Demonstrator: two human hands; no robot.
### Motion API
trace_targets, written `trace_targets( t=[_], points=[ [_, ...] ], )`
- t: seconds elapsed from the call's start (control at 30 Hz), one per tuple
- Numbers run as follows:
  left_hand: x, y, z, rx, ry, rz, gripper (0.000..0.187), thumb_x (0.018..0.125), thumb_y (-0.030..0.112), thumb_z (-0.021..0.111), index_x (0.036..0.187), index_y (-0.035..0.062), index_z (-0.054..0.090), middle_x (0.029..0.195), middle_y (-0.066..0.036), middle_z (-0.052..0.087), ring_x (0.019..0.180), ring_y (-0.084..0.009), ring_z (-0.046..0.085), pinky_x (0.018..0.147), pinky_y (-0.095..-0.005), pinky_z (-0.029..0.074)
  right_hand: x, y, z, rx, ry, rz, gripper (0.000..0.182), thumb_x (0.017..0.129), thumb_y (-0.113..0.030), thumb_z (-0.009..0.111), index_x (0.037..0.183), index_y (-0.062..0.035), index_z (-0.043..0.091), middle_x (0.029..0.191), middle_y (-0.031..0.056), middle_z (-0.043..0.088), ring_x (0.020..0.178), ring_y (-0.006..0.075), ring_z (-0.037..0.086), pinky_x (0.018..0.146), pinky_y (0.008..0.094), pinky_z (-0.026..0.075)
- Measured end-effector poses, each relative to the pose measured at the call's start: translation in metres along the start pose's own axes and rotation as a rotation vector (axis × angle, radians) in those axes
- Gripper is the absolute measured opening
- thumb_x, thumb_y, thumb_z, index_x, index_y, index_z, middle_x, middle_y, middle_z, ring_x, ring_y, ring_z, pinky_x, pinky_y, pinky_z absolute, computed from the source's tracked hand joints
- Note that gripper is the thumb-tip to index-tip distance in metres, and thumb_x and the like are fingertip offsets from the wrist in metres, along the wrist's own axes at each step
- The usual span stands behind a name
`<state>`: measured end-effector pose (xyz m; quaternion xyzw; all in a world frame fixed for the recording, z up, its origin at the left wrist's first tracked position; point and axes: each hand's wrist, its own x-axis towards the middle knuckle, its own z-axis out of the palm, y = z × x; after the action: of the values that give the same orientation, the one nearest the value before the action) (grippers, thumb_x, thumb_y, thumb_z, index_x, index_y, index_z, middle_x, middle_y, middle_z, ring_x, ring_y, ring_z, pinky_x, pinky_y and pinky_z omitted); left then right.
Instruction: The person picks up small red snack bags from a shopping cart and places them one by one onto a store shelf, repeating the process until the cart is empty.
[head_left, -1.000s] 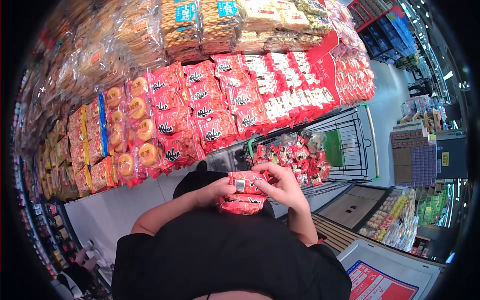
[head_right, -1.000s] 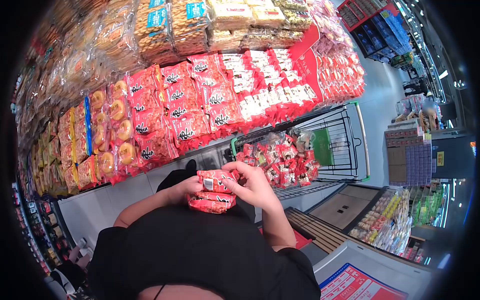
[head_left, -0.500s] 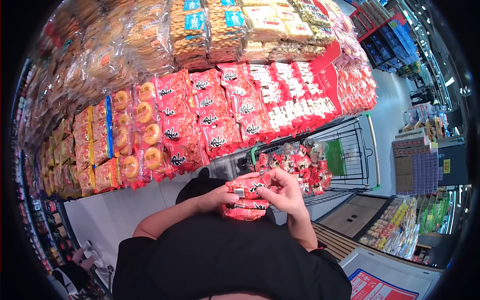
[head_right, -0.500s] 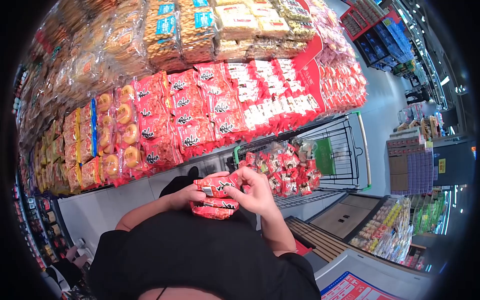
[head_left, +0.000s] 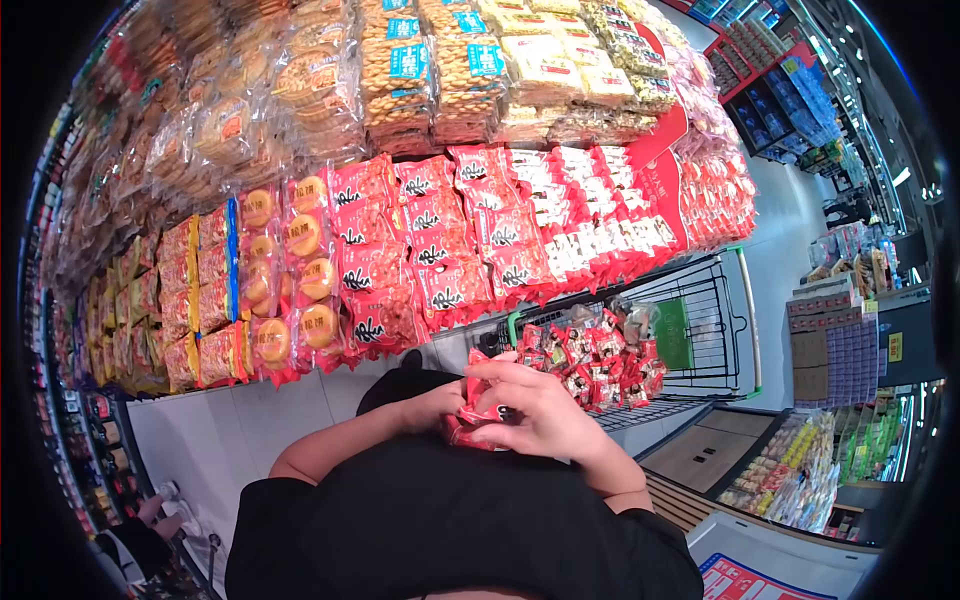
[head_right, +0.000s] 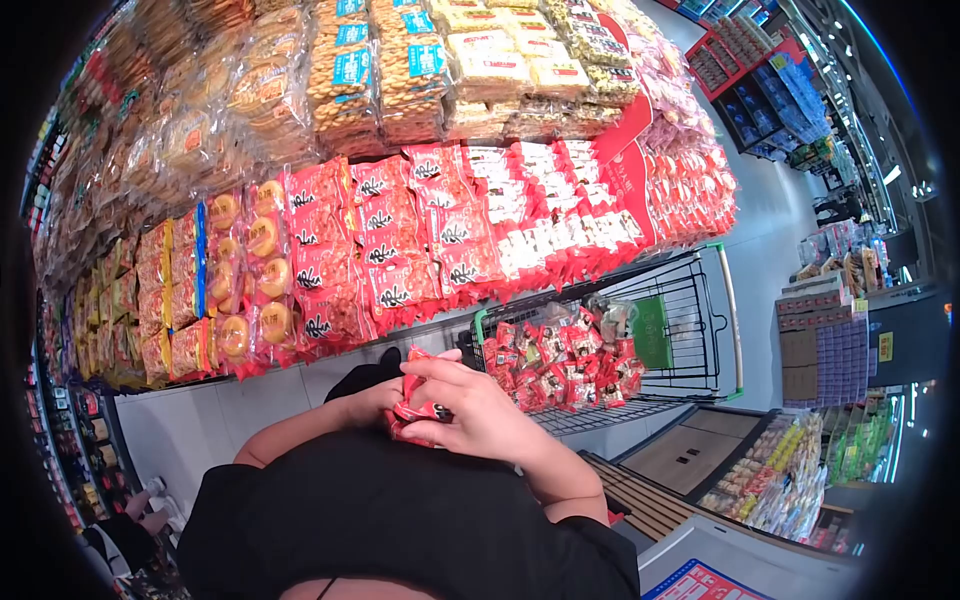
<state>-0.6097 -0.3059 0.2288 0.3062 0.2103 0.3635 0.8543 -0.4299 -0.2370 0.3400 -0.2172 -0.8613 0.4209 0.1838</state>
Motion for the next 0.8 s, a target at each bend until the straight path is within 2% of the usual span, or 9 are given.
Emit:
trace_targets(
  t=[0.1, 0.13, 0.27, 0.3, 0.37, 0.53, 0.63, 0.7, 0.8],
  points=[
    [-0.003, -0.008, -0.004, -0.27, -0.058, -0.084, 0.076, 0.086, 0.017, 0.067, 0.151, 0.001, 0.032, 0.147, -0.012, 0.047, 0.134, -0.0197, 0.049, 0.113, -0.0352, 0.039, 0.003, 0.013, -0.018, 0.225, -0.182, -0.054, 0.018, 0.09, -0.003, 0.062, 0.107, -0.0019, 0.07, 0.129, 0.0189, 0.063, 0.113, 0.0337, 0.066, 0.094, 0.0405, 0.053],
    [-0.005, -0.009, -0.003, -0.244, -0.032, -0.096, 0.062, 0.087, 0.017, 0.066, 0.143, 0.0, 0.044, 0.137, -0.011, 0.057, 0.126, -0.0195, 0.057, 0.11, -0.035, 0.044, 0.002, 0.02, -0.023, 0.193, -0.228, -0.096, 0.026, 0.087, -0.001, 0.061, 0.112, -0.0032, 0.068, 0.131, 0.017, 0.062, 0.111, 0.0323, 0.066, 0.088, 0.0387, 0.054],
    [-0.005, -0.025, -0.015, -0.327, -0.155, -0.174, 0.058, 0.089, 0.017, 0.06, 0.142, -0.0009, 0.046, 0.137, -0.013, 0.057, 0.125, -0.0215, 0.058, 0.111, -0.0356, 0.044, 0.021, 0.01, -0.042, -0.022, -0.544, -0.025, 0.059, 0.074, 0.004, 0.059, 0.132, -0.0083, 0.057, 0.142, 0.0104, 0.056, 0.106, 0.029, 0.068, 0.066, 0.0352, 0.055],
    [-0.005, -0.027, -0.015, -0.325, -0.157, -0.172, 0.058, 0.089, 0.017, 0.06, 0.142, -0.0009, 0.046, 0.137, -0.013, 0.057, 0.125, -0.0215, 0.058, 0.111, -0.0356, 0.044, 0.023, 0.009, -0.042, -0.025, -0.544, -0.025, 0.059, 0.074, 0.004, 0.059, 0.132, -0.0083, 0.057, 0.142, 0.0104, 0.056, 0.106, 0.029, 0.068, 0.066, 0.0352, 0.055],
    [-0.008, -0.029, -0.016, -0.37, -0.194, -0.166, 0.062, 0.09, 0.021, 0.07, 0.141, -0.0062, 0.046, 0.139, -0.019, 0.055, 0.131, -0.0287, 0.054, 0.116, -0.0412, 0.039, 0.029, 0.007, -0.038, -0.084, -0.609, -0.15, 0.077, 0.067, 0.004, 0.06, 0.141, -0.012, 0.046, 0.148, 0.0067, 0.051, 0.101, 0.0297, 0.067, 0.055, 0.0364, 0.05],
    [-0.015, -0.035, -0.025, -0.337, -0.226, -0.105, 0.065, 0.089, 0.021, 0.07, 0.144, -0.0037, 0.045, 0.145, -0.017, 0.051, 0.135, -0.0258, 0.05, 0.117, -0.0401, 0.037, 0.051, 0.008, -0.038, -0.073, -0.742, -0.174, 0.073, 0.067, 0.003, 0.064, 0.136, -0.0117, 0.048, 0.141, 0.0059, 0.054, 0.096, 0.0336, 0.066, 0.063, 0.0407, 0.052],
    [-0.022, -0.034, -0.023, -0.305, -0.107, -0.077, 0.064, 0.091, 0.021, 0.07, 0.145, -0.0018, 0.045, 0.145, -0.016, 0.051, 0.134, -0.0256, 0.051, 0.116, -0.0406, 0.038, 0.061, 0.006, -0.036, -0.049, -0.819, -0.144, 0.068, 0.068, 0.0, 0.068, 0.133, -0.0118, 0.05, 0.132, 0.0052, 0.058, 0.092, 0.033, 0.067, 0.067, 0.0422, 0.052],
    [-0.025, -0.026, -0.016, -0.318, -0.136, -0.069, 0.057, 0.092, 0.017, 0.064, 0.142, -0.0011, 0.046, 0.14, -0.014, 0.055, 0.13, -0.0214, 0.054, 0.112, -0.0359, 0.042, 0.068, 0.004, -0.034, 0.013, -0.822, -0.109, 0.062, 0.068, -0.004, 0.072, 0.126, -0.0084, 0.052, 0.113, 0.014, 0.062, 0.094, 0.0389, 0.065, 0.072, 0.0475, 0.052],
    [-0.028, -0.017, -0.006, -0.118, -0.16, -0.004, 0.055, 0.093, 0.017, 0.068, 0.141, 0.0005, 0.049, 0.138, -0.013, 0.056, 0.13, -0.0208, 0.054, 0.113, -0.0369, 0.041, 0.072, 0.004, -0.028, 0.015, -0.728, -0.117, 0.059, 0.065, -0.009, 0.075, 0.119, -0.0089, 0.053, 0.102, 0.0126, 0.064, 0.091, 0.0383, 0.066, 0.071, 0.0473, 0.051]
  ],
)
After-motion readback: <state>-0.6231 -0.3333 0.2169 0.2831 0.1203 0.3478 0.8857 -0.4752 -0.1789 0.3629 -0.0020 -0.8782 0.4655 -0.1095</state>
